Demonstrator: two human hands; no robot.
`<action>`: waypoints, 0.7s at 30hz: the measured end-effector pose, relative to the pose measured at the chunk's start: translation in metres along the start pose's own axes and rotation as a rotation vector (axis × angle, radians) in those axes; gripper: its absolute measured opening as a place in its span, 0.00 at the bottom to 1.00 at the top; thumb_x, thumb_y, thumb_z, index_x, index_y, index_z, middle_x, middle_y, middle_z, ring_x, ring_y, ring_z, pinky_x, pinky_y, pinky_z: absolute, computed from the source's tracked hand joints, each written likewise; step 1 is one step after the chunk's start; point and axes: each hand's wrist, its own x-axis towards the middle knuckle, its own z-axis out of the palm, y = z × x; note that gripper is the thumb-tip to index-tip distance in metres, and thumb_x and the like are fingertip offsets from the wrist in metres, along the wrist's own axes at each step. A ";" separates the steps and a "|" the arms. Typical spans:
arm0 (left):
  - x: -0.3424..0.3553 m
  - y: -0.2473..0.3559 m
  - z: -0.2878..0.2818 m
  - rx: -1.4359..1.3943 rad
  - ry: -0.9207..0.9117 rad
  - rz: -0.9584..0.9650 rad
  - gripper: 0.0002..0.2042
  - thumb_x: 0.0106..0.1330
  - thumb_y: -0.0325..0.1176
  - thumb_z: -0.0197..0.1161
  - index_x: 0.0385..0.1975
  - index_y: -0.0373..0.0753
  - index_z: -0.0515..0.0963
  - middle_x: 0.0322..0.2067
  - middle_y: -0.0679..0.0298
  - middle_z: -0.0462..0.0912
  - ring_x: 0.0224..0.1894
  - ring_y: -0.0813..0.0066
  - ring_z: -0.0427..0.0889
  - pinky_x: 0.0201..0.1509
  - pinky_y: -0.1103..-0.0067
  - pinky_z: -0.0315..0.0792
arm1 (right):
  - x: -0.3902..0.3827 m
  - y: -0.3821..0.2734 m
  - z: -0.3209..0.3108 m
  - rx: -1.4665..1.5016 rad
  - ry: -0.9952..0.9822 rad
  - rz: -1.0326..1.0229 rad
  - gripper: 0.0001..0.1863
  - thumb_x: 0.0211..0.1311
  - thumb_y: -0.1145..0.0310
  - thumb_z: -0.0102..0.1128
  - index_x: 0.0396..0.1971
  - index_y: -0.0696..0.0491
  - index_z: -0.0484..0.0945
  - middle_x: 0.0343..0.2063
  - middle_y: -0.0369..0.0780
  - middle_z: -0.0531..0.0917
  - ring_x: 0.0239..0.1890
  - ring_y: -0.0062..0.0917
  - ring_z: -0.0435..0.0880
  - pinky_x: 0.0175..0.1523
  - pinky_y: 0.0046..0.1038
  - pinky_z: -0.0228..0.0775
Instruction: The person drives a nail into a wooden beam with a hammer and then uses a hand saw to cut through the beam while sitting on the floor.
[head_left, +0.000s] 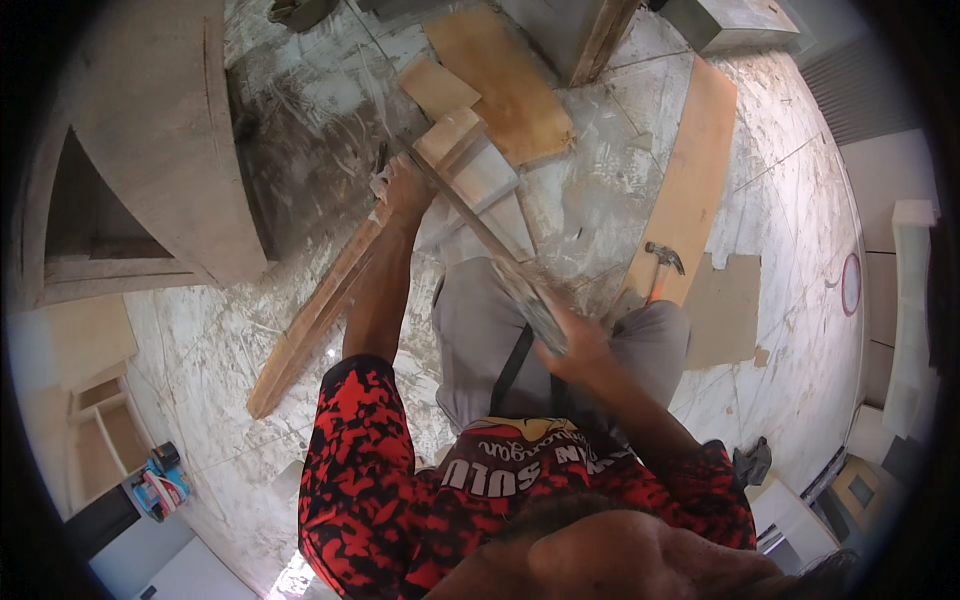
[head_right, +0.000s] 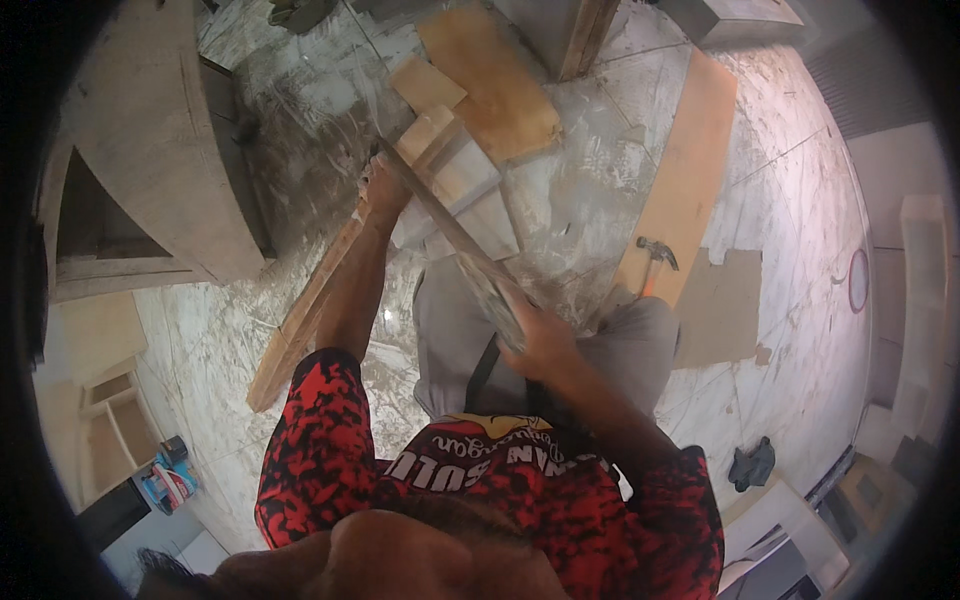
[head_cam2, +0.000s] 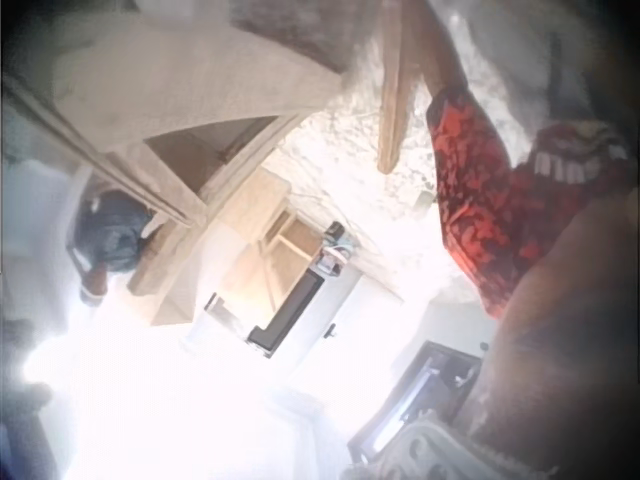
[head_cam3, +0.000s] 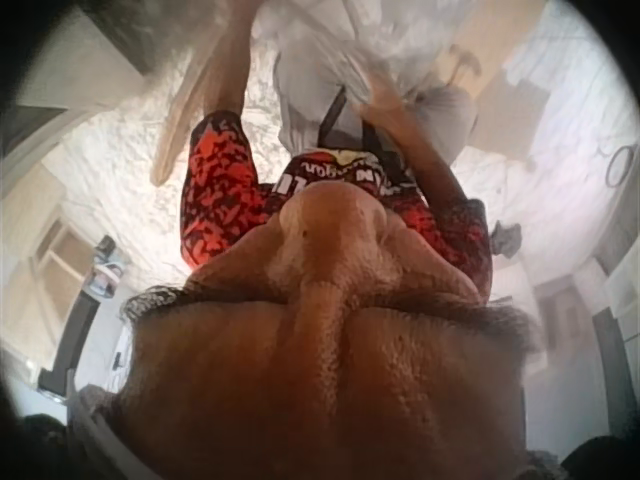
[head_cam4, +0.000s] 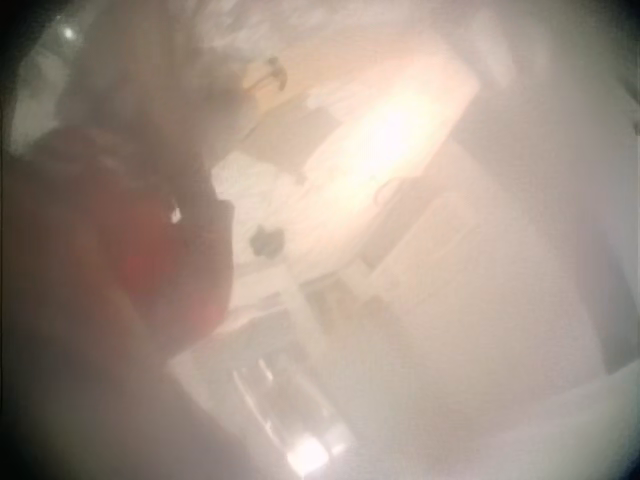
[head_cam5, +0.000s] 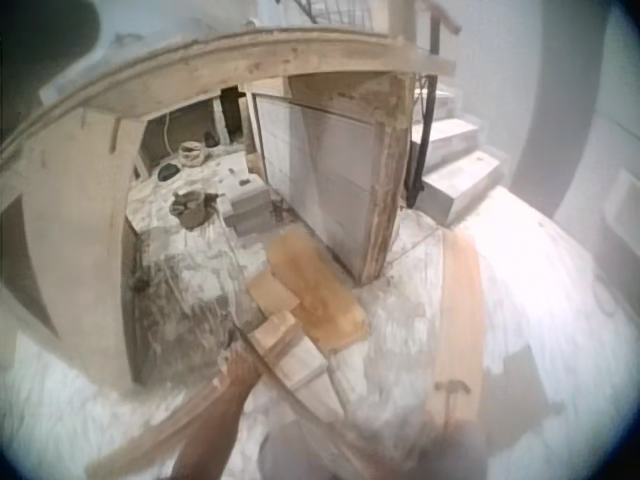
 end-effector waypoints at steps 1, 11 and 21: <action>0.001 0.000 -0.002 0.035 -0.025 -0.005 0.30 0.57 0.40 0.62 0.55 0.29 0.60 0.51 0.46 0.68 0.59 0.46 0.67 0.58 0.49 0.59 | 0.007 0.005 0.006 0.050 0.036 -0.041 0.39 0.51 0.71 0.61 0.66 0.51 0.59 0.51 0.53 0.78 0.50 0.45 0.80 0.54 0.38 0.72; 0.005 -0.043 0.038 0.190 0.130 0.148 0.33 0.56 0.45 0.62 0.57 0.30 0.62 0.54 0.50 0.68 0.58 0.52 0.67 0.56 0.51 0.59 | 0.110 -0.018 0.030 0.194 -0.014 0.097 0.36 0.50 0.72 0.61 0.63 0.57 0.63 0.46 0.56 0.79 0.47 0.53 0.78 0.53 0.42 0.72; 0.009 -0.028 0.022 0.218 0.159 0.131 0.37 0.54 0.50 0.65 0.57 0.31 0.63 0.52 0.51 0.68 0.57 0.52 0.68 0.55 0.50 0.60 | 0.177 -0.025 0.045 0.085 0.032 -0.011 0.35 0.54 0.68 0.59 0.64 0.54 0.62 0.43 0.57 0.79 0.47 0.53 0.77 0.52 0.43 0.72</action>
